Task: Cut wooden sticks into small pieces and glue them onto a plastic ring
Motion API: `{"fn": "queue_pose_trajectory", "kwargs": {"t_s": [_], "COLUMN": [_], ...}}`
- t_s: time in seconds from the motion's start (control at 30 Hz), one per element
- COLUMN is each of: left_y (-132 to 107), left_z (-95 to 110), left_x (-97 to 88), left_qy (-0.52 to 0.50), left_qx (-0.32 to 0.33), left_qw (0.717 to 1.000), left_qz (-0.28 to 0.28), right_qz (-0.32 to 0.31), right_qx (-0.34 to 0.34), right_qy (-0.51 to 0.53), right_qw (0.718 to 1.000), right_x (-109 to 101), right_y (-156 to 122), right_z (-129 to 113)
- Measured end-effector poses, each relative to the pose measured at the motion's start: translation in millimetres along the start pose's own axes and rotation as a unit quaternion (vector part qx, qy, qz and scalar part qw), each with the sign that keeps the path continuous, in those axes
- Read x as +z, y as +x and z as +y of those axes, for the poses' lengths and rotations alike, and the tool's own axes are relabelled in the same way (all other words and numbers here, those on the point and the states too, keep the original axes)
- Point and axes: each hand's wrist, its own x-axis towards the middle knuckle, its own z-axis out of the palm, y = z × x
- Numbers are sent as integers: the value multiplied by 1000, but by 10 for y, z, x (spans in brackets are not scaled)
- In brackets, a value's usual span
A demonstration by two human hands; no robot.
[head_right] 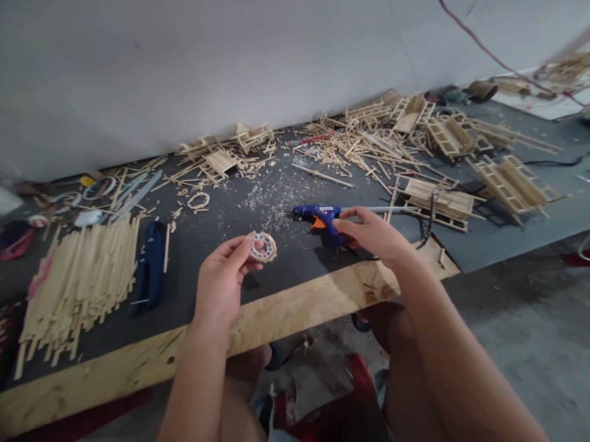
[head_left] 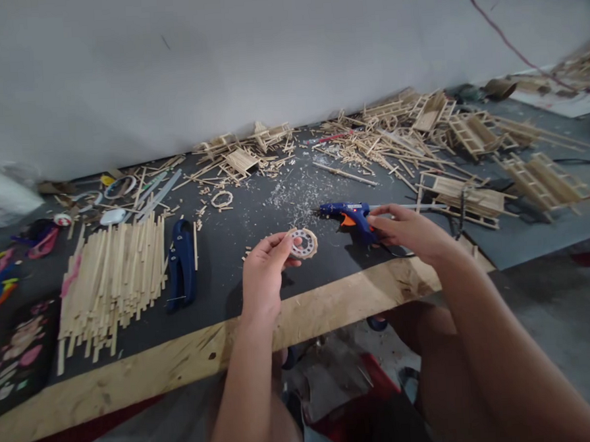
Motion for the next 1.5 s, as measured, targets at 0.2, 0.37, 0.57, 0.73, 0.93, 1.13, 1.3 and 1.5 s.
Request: {"fn": "queue_pose_trajectory", "kwargs": {"t_s": [0.2, 0.37, 0.57, 0.73, 0.93, 1.13, 1.3, 1.5], "left_y": [-3, 4, 11, 6, -5, -18, -26, -26], "left_z": [10, 29, 54, 67, 64, 59, 70, 69], "left_x": [13, -6, -50, -50, -38, -36, -22, -11], "left_qy": [-4, 12, 23, 32, 24, 19, 26, 28], "left_qx": [0, 1, 6, 11, 10, 14, 8, 6], "left_qw": [1000, 1000, 1000, 999, 999, 999, 999, 999], "left_qz": [-5, -3, -4, -13, -23, -31, -27, -24], "right_qz": [44, -52, -121, -184, -190, -194, -207, -193], "right_qx": [-16, -12, -40, -79, -91, -62, -69, -71], "right_qy": [78, 111, 145, 99, 125, 113, 104, 90], "right_qw": [996, 992, 981, 975, 970, 973, 970, 974], "right_x": [259, 286, 282, 281, 318, 333, 353, 360], "right_y": [69, -49, -194, -271, -279, -304, -324, -331], "right_z": [-9, -40, -12, -38, -18, -21, -58, -74]}}
